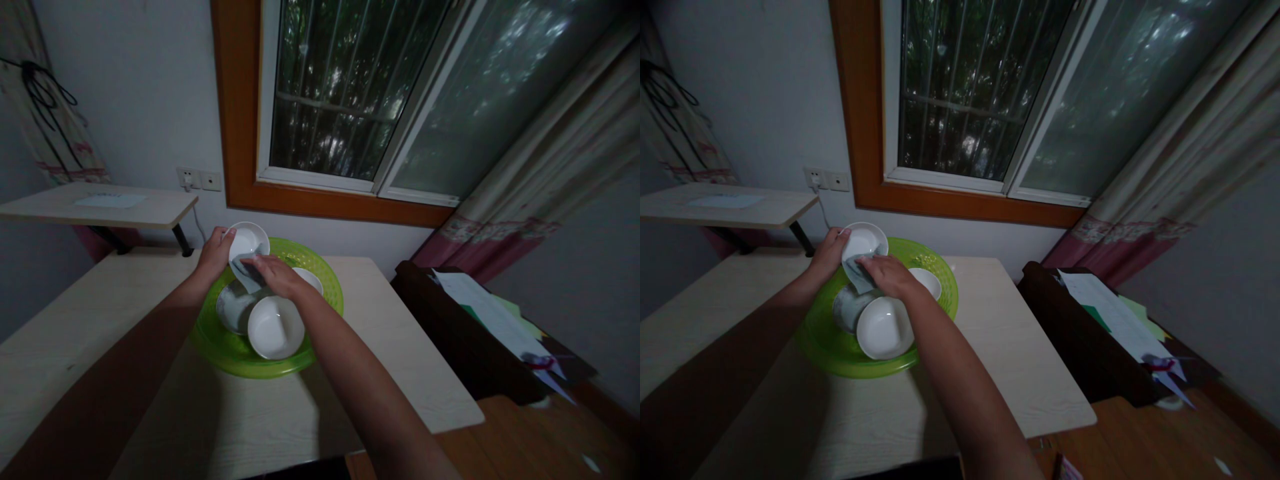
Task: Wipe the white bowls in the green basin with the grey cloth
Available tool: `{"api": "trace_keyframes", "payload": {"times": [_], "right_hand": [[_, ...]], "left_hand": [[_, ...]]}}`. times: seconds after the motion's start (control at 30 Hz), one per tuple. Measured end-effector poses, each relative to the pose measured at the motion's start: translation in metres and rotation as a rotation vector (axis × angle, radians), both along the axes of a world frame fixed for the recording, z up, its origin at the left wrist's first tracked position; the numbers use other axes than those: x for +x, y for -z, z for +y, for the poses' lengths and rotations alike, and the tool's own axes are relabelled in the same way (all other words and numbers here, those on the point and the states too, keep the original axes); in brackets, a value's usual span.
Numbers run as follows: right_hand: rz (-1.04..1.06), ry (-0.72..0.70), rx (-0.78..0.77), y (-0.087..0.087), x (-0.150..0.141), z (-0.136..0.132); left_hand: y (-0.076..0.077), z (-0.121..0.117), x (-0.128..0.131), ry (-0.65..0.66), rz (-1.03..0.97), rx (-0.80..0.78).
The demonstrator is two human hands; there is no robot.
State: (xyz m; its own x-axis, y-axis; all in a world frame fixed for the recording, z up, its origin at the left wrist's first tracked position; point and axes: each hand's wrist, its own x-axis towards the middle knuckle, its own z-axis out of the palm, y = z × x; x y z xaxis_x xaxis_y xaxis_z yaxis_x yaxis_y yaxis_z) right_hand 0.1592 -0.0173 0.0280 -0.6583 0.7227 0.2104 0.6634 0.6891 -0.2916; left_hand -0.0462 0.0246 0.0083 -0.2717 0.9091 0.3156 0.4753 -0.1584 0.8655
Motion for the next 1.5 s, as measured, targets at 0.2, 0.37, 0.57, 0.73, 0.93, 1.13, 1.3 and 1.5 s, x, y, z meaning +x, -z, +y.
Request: {"api": "trace_keyframes", "payload": {"times": [0.2,0.37,0.57,0.73,0.93,1.13,1.3,1.5], "right_hand": [[-0.093,-0.003,0.151,0.009,-0.001,0.006],[-0.163,-0.001,0.191,0.013,-0.001,0.008],[-0.178,0.058,0.280,0.014,0.002,0.007],[-0.183,0.107,0.367,0.019,0.003,0.008],[-0.200,0.141,0.392,0.017,0.000,0.006],[-0.190,0.043,0.321,0.011,-0.002,0.005],[-0.046,-0.066,0.215,0.013,-0.001,0.008],[0.009,0.057,0.178,0.010,0.000,0.005]], "left_hand": [[0.002,0.000,0.000,0.016,0.011,0.002],[0.001,0.001,0.000,0.010,0.016,-0.017],[0.006,0.006,-0.002,0.033,0.030,0.004],[0.009,0.010,-0.004,0.068,0.069,0.001],[0.005,0.005,-0.001,0.057,0.066,-0.016],[0.000,0.000,0.000,-0.007,0.065,-0.015],[-0.003,-0.001,-0.002,-0.074,0.059,-0.009],[-0.002,0.000,-0.003,-0.100,0.063,-0.004]]}}
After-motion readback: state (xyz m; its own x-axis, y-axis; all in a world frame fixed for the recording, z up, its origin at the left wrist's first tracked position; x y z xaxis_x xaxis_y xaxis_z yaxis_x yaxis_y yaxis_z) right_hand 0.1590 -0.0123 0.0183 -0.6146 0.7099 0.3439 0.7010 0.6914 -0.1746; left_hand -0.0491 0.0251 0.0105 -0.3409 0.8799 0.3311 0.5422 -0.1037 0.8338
